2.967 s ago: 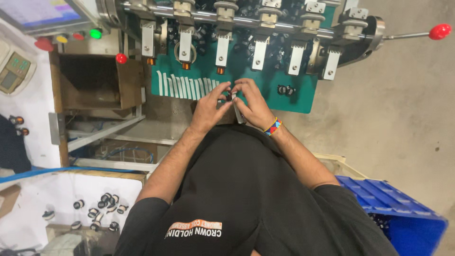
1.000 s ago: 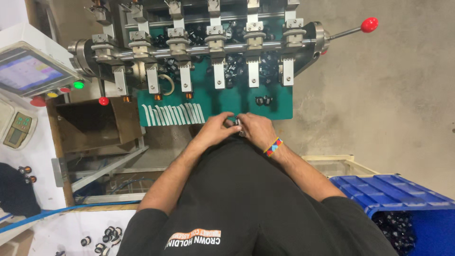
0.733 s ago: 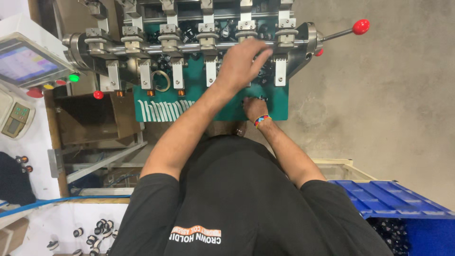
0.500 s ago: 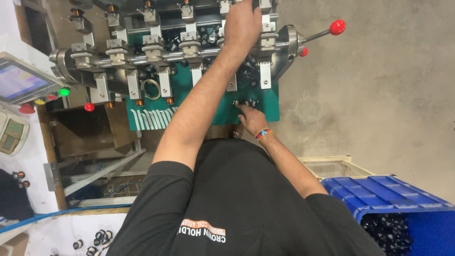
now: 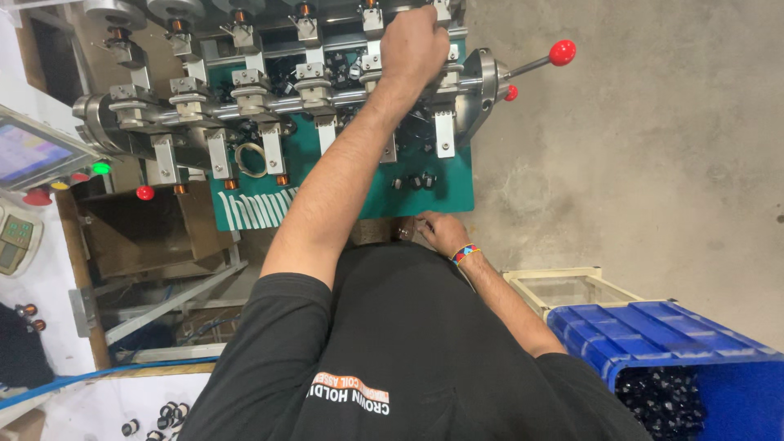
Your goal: The person stands at an industrial winding machine, picking up small black coil components and loading them one at a time into the machine's clamping stations. They wipe the machine surface with a black cloth, use scissors to trim material at a station, and continue placing components into the machine slots.
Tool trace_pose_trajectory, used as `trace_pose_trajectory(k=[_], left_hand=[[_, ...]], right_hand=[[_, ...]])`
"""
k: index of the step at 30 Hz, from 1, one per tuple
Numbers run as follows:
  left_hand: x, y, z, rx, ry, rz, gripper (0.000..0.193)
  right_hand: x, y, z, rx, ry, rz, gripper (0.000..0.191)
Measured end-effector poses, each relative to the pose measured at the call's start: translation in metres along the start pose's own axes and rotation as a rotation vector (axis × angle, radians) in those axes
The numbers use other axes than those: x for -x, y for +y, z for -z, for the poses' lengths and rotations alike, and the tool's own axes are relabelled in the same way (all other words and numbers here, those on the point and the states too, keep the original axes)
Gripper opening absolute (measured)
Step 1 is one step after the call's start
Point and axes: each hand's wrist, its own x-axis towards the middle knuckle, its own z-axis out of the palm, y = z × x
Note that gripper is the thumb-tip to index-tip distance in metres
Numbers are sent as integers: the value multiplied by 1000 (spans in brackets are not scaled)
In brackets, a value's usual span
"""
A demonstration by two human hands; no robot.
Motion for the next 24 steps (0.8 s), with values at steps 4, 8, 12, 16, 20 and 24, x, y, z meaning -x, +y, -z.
trace_pose_trajectory(k=[4,8,12,16,20,24], left_hand=[[17,-2,22,-82,38,-280,13],[75,-36,102,116,-46,-463,18],[133,-93,199,36,51,-263,8],[184,-130,245,-173,111,-180,30],[198,-154,240,-349,-235,-379,49],[196,-179,229,-589,-249,-447,23]], right_hand=[[-11,4,1,5,-18,-1,30],[-20,7,-2,-36,-62,8,31],[-25,12,-9,-23,-121,32,34],[-33,10,-18,14,-216,65,35],[-45,-11,-26,71,-248,146,35],[-51,-47,-32,86,-338,141,37]])
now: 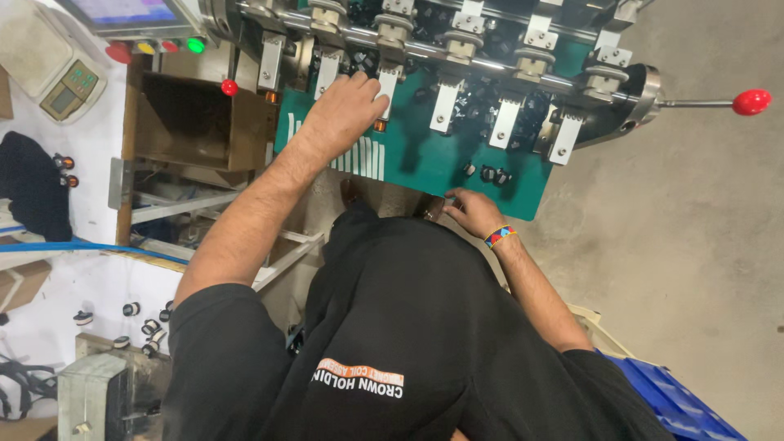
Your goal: The person stands at an industrial winding machine, picking up small black coil components and loading them one at a time into the machine's clamping stations. They wipe the machine surface with a black cloth, use scissors to trim material at a station, and continue placing components into the machine slots.
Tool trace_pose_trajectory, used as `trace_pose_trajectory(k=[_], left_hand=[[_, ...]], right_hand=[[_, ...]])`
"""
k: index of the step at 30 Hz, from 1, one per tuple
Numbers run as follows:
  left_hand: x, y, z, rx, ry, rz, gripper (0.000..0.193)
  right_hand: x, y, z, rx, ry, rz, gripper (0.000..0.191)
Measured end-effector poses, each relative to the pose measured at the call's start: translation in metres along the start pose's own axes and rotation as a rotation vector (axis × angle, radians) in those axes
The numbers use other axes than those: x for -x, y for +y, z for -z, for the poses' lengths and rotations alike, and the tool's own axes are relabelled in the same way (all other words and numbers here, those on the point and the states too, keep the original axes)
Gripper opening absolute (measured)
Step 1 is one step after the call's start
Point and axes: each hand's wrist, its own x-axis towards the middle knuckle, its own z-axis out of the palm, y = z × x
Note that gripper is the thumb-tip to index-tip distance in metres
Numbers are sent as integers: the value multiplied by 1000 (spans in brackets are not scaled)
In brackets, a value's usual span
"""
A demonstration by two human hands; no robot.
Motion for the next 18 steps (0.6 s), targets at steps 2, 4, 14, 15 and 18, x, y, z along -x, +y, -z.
trace_pose_trajectory(k=[2,4,14,15,18], left_hand=[[15,-13,-4,11,46,34,6],[43,-13,-10,273,161,218,12],[33,26,-140,1921,170,1033,21],[29,26,-143,1987,56,1049,21],[40,25,-146,2040,-240,883,11]], right_hand=[[-6,-21,3,-19,0,18,37],[-9,-41,5,-71,35,35,38],[-68,-96,-15,-1,511,400,45],[-80,-99,-23,-54,511,389,43],[-115,-107,-37,-467,398,197,42]])
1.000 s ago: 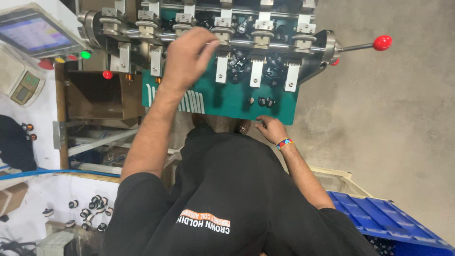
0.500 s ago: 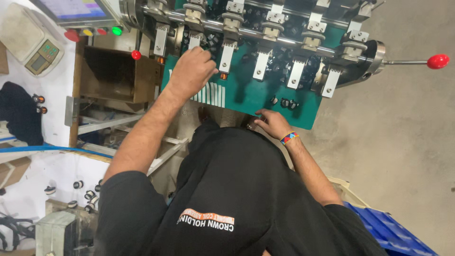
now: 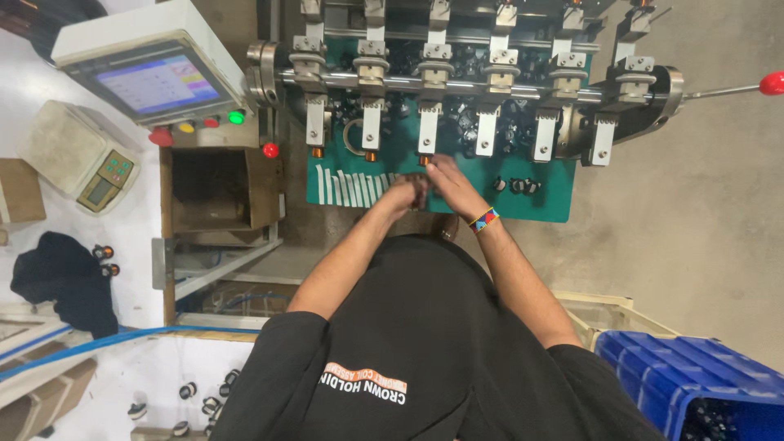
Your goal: The person stands at an industrial winding machine, picking up small black coil components and loading them one at a time into the machine's clamping stations. They wipe the machine surface with a black cloth, use scissors to trim material at a station, and continue placing components into the machine slots.
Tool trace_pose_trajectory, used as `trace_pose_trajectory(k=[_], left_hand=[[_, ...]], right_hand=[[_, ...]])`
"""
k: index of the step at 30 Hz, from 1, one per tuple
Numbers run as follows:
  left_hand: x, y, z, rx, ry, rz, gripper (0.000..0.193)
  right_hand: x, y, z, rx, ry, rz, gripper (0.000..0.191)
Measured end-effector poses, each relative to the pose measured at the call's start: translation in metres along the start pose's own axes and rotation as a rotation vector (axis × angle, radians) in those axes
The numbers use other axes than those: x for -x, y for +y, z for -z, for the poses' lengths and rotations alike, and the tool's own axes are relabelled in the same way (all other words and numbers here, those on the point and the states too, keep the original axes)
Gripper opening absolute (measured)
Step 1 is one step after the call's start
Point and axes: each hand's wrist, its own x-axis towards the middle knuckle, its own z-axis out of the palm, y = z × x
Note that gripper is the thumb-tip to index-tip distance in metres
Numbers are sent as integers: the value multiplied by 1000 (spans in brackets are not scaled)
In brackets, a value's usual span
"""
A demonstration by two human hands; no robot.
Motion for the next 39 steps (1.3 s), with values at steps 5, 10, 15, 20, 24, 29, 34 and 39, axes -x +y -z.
trace_pose_trajectory(k=[5,10,15,20,24,29,34,39], left_hand=[[47,5,25,-285,-21,158,20],[105,48,35,-832,0,-822,33],[105,73,31,-697,-418,-674,37],[90,54,23,-546,-380,-461,39],[69,33,5,-314,-258,-414,41],[53,20,-24,-37,-119,-325,44],[60,33,-43,-170,-247,-125,42],[63,23,-74,-568,-66,-117,38]], right_hand=[[-9,-12,-41,-605,107,-446,35],[32,-46,-41,-884,-19,-746,44],[61,-75,-24,-1160,-354,-858,50],[61,-95,-4,-1183,-309,-797,50],[67,-102,5,-878,-88,-663,50],[95,-100,22,-158,138,-167,32],[93,-90,67,167,115,-66,20],[83,-89,97,468,28,137,18]])
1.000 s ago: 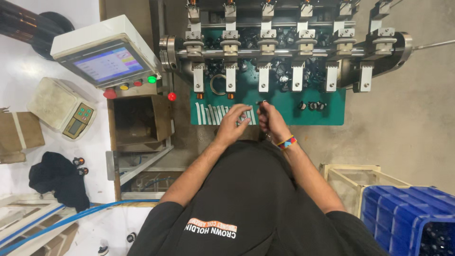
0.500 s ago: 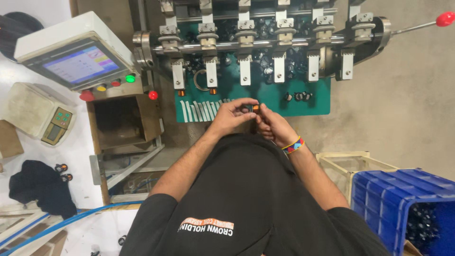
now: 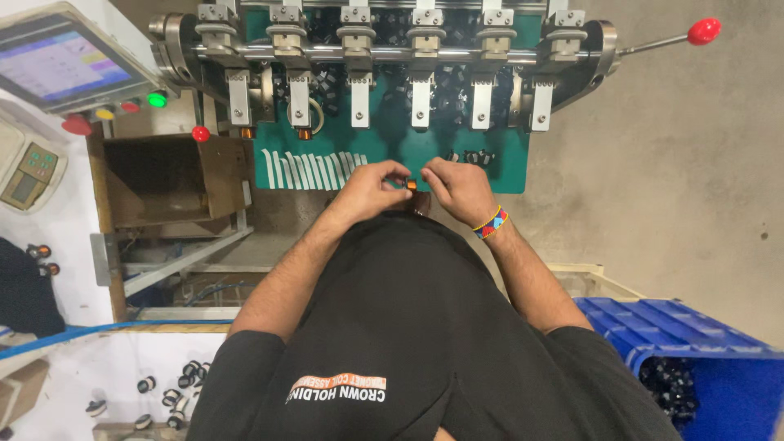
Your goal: The person stands at an industrial winding machine, picking up small black coil components and loading them one at a time into the machine's clamping stations. They wipe the machine surface with a black cloth, use scissors to trim material at a station, and continue placing components into the machine slots.
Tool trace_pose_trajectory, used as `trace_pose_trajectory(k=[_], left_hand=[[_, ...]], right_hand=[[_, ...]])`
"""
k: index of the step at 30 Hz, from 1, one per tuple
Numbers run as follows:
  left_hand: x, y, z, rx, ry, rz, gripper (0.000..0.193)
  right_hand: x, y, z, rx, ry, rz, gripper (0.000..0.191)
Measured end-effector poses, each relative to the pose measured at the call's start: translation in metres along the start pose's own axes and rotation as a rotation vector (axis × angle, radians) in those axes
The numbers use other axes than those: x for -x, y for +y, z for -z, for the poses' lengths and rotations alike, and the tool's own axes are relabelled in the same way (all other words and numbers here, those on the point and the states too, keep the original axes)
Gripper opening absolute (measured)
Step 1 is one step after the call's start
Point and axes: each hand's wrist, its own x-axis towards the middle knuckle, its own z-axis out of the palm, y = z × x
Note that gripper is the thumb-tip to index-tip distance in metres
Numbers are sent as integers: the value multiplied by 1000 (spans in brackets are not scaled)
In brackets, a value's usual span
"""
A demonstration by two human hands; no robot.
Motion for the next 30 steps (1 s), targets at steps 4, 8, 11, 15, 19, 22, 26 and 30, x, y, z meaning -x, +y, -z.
trace_pose_trajectory(k=[4,8,11,15,19,22,26,30], left_hand=[[-8,-7,-18,443,151,-131,41],[-11,-31,-39,971,234,-17,41],[-6,-56,-38,1116,208,-107,37],[10,-81,-16,818,512,-113,35],[43,-103,7,632,668,-103,38],[54,-120,17,618,630,-216,39],[58,-134,36,484,579,-226,37],[52,-120,64,165,586,-178,35]], right_hand=[[13,-10,-2,-284,-151,-130,24],[24,-11,-27,-626,-338,-378,31],[21,6,-51,-689,-422,-409,30],[-10,48,-90,-703,-598,-513,28],[-56,75,-135,-70,-346,-347,42],[-76,74,-167,-62,-208,-315,39],[-93,57,-190,-67,-41,-235,25],[-91,35,-182,122,-117,-338,11]])
